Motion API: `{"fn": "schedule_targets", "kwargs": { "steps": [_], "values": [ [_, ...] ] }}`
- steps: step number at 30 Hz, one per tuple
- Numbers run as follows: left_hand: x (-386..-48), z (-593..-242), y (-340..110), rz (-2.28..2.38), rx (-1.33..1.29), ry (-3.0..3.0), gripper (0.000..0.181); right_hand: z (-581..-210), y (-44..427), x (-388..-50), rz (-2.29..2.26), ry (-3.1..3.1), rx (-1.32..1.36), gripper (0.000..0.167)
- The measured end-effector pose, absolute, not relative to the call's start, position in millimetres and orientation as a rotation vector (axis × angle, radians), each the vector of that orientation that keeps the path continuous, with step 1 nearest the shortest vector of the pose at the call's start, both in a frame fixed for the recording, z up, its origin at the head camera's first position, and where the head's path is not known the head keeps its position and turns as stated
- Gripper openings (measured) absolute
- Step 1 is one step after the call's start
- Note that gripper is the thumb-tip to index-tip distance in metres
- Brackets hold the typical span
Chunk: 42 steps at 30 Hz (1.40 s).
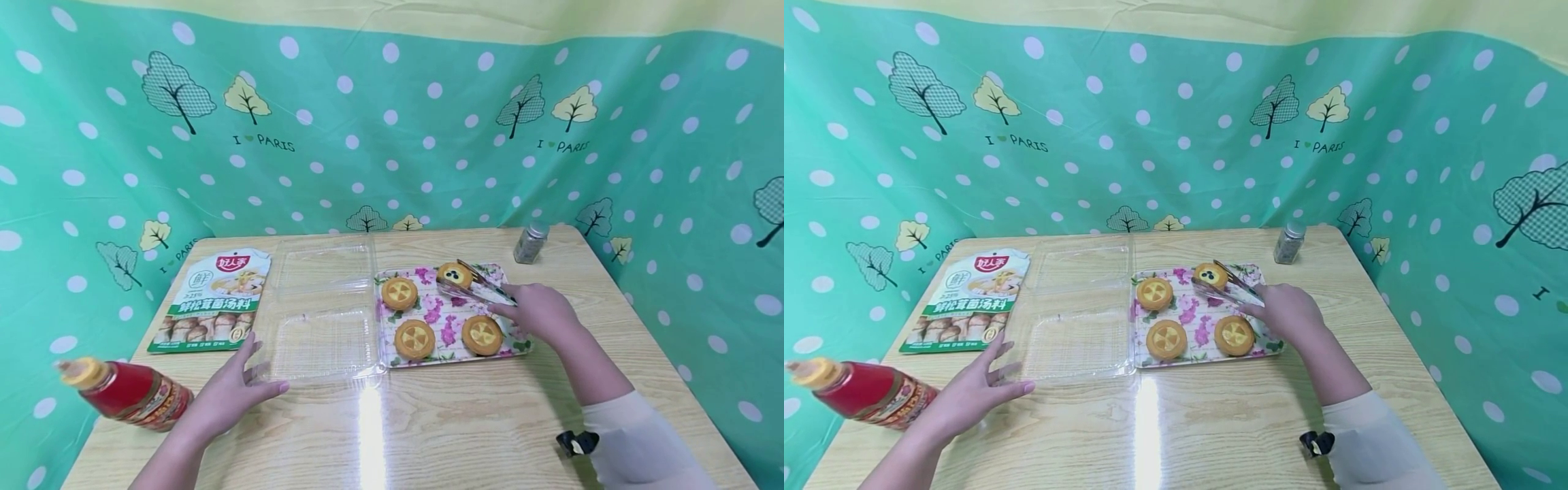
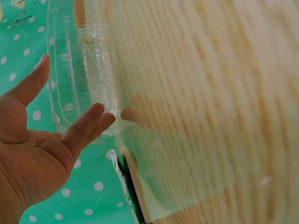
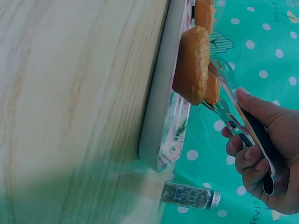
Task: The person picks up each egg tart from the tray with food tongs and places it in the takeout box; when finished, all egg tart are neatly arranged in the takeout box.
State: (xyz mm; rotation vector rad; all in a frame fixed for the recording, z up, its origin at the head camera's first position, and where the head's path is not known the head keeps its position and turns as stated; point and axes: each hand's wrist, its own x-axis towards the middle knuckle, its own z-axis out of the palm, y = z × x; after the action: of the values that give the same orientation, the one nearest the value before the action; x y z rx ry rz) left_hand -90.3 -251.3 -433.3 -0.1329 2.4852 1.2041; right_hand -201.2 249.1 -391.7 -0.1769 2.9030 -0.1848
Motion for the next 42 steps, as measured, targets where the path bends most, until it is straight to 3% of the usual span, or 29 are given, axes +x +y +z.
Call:
{"fn": "schedule_targets", "kwargs": {
  "steps": [9, 16, 22, 30, 42],
  "values": [
    [-90.1, -431.7, -250.7, 1.22, -0.137, 2.467, 0.127, -383.1, 242.5, -197.9, -0.201, 2.958, -0.234, 0.082],
    [-89.7, -430.3, -250.6, 1.221, -0.144, 2.457, 0.127, -374.8, 228.0, -192.3, -0.206, 3.024, -0.299, 0.071],
    [-90.0, -431.3, -251.6, 1.242, -0.141, 2.441, 0.127, -366.9, 211.2, -188.2, -0.267, 3.065, -0.394, 0.08],
    [-90.8, -433.1, -252.3, 1.233, -0.134, 2.453, 0.127, -361.1, 184.7, -186.2, -0.315, 3.03, -0.416, 0.069],
    [-90.4, -433.8, -252.2, 1.237, -0.123, 2.457, 0.127, -359.6, 147.3, -181.2, -0.381, 2.984, -0.542, 0.069]
  ]
}}
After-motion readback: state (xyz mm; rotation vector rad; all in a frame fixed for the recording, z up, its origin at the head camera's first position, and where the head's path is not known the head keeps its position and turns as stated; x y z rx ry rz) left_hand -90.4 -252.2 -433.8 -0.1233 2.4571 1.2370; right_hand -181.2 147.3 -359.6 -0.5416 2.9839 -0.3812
